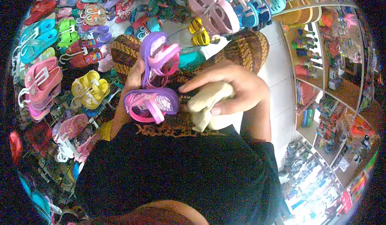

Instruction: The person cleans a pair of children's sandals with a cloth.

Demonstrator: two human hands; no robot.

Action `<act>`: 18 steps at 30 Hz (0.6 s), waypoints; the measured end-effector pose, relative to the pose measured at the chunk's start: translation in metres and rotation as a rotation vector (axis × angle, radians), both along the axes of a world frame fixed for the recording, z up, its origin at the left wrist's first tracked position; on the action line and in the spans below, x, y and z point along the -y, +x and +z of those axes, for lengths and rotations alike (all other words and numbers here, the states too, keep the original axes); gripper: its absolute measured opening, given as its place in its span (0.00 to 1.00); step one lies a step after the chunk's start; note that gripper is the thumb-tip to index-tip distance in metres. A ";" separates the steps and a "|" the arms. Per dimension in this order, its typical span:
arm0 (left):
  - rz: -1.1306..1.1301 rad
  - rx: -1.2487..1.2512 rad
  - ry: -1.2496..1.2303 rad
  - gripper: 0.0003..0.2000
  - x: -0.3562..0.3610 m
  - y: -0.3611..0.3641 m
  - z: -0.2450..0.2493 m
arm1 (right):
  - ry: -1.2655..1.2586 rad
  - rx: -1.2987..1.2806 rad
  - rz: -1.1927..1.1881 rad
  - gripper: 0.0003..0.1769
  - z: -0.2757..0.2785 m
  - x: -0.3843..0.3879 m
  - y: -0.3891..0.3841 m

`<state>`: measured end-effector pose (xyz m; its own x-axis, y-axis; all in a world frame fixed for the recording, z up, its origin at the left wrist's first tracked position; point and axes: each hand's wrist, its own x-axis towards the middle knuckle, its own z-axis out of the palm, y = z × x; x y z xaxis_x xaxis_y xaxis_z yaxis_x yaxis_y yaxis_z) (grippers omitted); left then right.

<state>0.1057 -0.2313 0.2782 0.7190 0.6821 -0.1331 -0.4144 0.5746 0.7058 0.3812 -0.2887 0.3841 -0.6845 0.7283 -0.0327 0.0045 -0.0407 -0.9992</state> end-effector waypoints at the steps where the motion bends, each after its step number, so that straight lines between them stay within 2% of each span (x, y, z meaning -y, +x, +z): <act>1: 0.069 -0.013 -0.005 0.40 0.003 0.003 0.006 | 0.021 -0.050 0.023 0.35 0.001 -0.002 -0.010; 3: 0.160 -0.008 -0.053 0.35 0.004 0.004 0.012 | 0.215 -0.005 -0.037 0.34 -0.007 -0.002 -0.025; 4: 0.183 0.011 -0.098 0.33 0.005 0.002 0.011 | 0.167 0.097 -0.001 0.29 -0.005 -0.002 -0.028; 6: 0.221 -0.024 -0.105 0.27 0.002 -0.001 0.014 | 0.105 0.020 0.067 0.24 -0.011 -0.004 -0.031; 7: 0.391 -0.042 -0.085 0.26 0.003 0.009 0.016 | 0.055 -0.029 0.109 0.24 -0.013 -0.005 -0.031; 9: 0.394 -0.089 -0.007 0.24 -0.002 0.003 0.016 | 0.064 -0.090 0.131 0.23 -0.018 -0.005 -0.036; 10: 0.362 -0.058 -0.035 0.24 -0.005 -0.002 0.011 | 0.068 -0.121 0.141 0.22 -0.020 -0.005 -0.039; 13: 0.428 -0.199 -0.100 0.26 -0.010 0.001 0.004 | 0.115 -0.158 0.043 0.18 -0.022 -0.003 -0.048; 14: 0.459 -0.245 0.004 0.26 -0.012 0.007 0.014 | 0.124 -0.118 0.010 0.18 -0.021 -0.002 -0.052; 17: 0.298 -0.222 0.012 0.26 -0.012 0.012 0.040 | 0.167 -0.019 -0.086 0.16 -0.017 -0.002 -0.055; 18: 0.193 -0.213 -0.015 0.24 -0.015 0.007 0.027 | 0.190 -0.003 -0.116 0.17 -0.015 -0.005 -0.054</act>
<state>0.1131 -0.2163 0.3053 0.5311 0.8004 -0.2779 -0.3604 0.5102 0.7809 0.3275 -0.2841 0.3696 -0.5954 0.7952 0.1142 0.0078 0.1479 -0.9890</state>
